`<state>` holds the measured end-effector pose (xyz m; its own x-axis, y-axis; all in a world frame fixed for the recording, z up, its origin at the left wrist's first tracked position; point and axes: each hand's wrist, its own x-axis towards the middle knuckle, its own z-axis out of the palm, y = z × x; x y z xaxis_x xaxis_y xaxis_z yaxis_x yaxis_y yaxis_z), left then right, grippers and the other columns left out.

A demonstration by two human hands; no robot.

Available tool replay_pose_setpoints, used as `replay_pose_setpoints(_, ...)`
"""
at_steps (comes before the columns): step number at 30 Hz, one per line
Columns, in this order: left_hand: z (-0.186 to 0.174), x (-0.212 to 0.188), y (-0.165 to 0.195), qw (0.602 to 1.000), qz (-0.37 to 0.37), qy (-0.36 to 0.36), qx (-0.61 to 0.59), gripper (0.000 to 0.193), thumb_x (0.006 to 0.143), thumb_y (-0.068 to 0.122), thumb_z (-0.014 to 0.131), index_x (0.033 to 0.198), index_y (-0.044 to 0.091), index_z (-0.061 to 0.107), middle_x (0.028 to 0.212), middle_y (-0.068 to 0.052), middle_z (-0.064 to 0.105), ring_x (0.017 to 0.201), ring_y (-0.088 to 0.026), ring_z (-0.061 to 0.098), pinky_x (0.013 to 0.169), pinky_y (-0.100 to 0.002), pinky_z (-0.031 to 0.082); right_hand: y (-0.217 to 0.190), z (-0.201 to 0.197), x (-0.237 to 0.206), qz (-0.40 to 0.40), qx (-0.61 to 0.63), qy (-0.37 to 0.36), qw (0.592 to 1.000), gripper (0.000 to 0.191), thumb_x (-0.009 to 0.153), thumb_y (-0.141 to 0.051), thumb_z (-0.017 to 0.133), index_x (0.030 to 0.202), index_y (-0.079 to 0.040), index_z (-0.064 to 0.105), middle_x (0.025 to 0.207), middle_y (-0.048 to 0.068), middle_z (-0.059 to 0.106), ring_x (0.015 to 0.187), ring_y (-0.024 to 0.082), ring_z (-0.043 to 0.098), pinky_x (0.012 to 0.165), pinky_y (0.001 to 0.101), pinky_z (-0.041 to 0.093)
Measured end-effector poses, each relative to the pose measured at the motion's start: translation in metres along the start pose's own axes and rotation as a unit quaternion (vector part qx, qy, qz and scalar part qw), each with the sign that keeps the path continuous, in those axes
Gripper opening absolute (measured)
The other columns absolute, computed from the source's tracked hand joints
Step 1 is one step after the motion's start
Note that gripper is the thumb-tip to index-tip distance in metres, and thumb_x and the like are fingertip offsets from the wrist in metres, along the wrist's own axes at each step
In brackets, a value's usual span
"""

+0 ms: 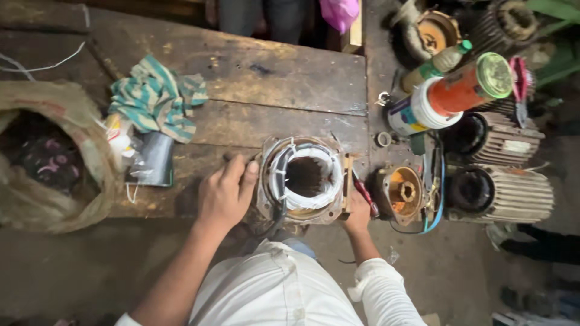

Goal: The person uses a screwdriver to scrape and clean the inner surface of a motor stator. They repeatedly rotate the stator and scrape along the winding slots with the tool.

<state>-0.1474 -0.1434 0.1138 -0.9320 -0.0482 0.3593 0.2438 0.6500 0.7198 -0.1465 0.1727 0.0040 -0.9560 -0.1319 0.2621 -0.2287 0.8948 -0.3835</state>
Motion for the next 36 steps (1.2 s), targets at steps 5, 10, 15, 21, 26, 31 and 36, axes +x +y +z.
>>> replay_pose_setpoints(5,-0.006,0.004,0.008,0.999,-0.024,-0.032,0.007,0.029,0.107,0.032,0.053,0.096,0.005,0.059,0.09,-0.019,0.067,0.084,-0.044,0.065,0.072,-0.053,0.05,-0.005,-0.002,0.002,-0.052,-0.003,0.051,0.997,0.037,0.08,-0.029,0.073,0.109,-0.007,0.071,0.101,0.015,0.072,0.092,0.038,0.068,0.08,0.047,0.054)
replay_pose_setpoints(10,-0.013,0.006,0.028,0.994,0.083,0.056,0.035,0.029,0.106,0.026,0.055,0.117,0.001,0.067,0.125,-0.023,0.059,0.113,-0.042,0.056,0.099,-0.053,0.044,-0.005,-0.002,0.003,-0.014,-0.019,0.02,1.0,0.042,0.081,-0.029,0.072,0.116,-0.007,0.07,0.107,0.015,0.072,0.097,0.036,0.069,0.083,0.0449,0.056)
replay_pose_setpoints(15,-0.015,0.006,0.047,0.995,0.072,0.048,-0.056,0.027,0.104,0.027,0.062,0.109,0.002,0.071,0.125,-0.017,0.063,0.119,-0.035,0.057,0.104,-0.047,0.045,-0.005,0.0,0.005,-0.009,-0.037,0.005,0.999,0.038,0.08,-0.032,0.074,0.114,-0.014,0.07,0.107,0.011,0.074,0.099,0.034,0.071,0.087,0.0446,0.056)
replay_pose_setpoints(21,-0.021,0.013,0.064,0.998,0.042,0.038,-0.017,0.044,0.089,0.041,0.075,0.104,0.0,0.068,0.113,-0.015,0.063,0.112,-0.035,0.056,0.098,-0.048,0.045,-0.008,-0.002,0.007,0.061,-0.006,-0.05,0.997,0.055,0.069,-0.037,0.078,0.118,-0.013,0.07,0.103,0.015,0.074,0.097,0.036,0.07,0.081,0.0458,0.056)
replay_pose_setpoints(26,-0.016,0.025,0.08,0.993,0.008,-0.004,0.118,0.039,0.082,0.038,0.074,0.099,0.003,0.065,0.105,-0.017,0.06,0.102,-0.035,0.055,0.085,-0.049,0.045,-0.009,0.0,0.006,0.059,0.006,-0.024,0.998,0.052,0.074,-0.035,0.076,0.12,-0.013,0.069,0.104,0.015,0.073,0.095,0.037,0.07,0.082,0.0461,0.056)
replay_pose_setpoints(31,-0.015,0.045,0.081,0.968,0.013,-0.086,0.236,0.046,0.084,0.052,0.067,0.091,0.007,0.069,0.088,-0.016,0.066,0.088,-0.035,0.063,0.078,-0.051,0.049,-0.009,0.002,0.005,0.052,-0.006,-0.015,0.999,0.045,0.077,-0.036,0.075,0.116,-0.013,0.07,0.1,0.013,0.073,0.092,0.036,0.07,0.078,0.0462,0.056)
replay_pose_setpoints(36,-0.01,0.06,0.075,0.968,0.015,-0.13,0.215,0.044,0.09,0.049,0.064,0.082,0.007,0.073,0.075,-0.015,0.072,0.07,-0.034,0.071,0.069,-0.049,0.054,-0.007,0.0,0.005,0.051,-0.064,-0.049,0.995,0.03,0.08,-0.035,0.074,0.104,-0.018,0.072,0.099,0.008,0.074,0.097,0.031,0.071,0.082,0.0432,0.057)
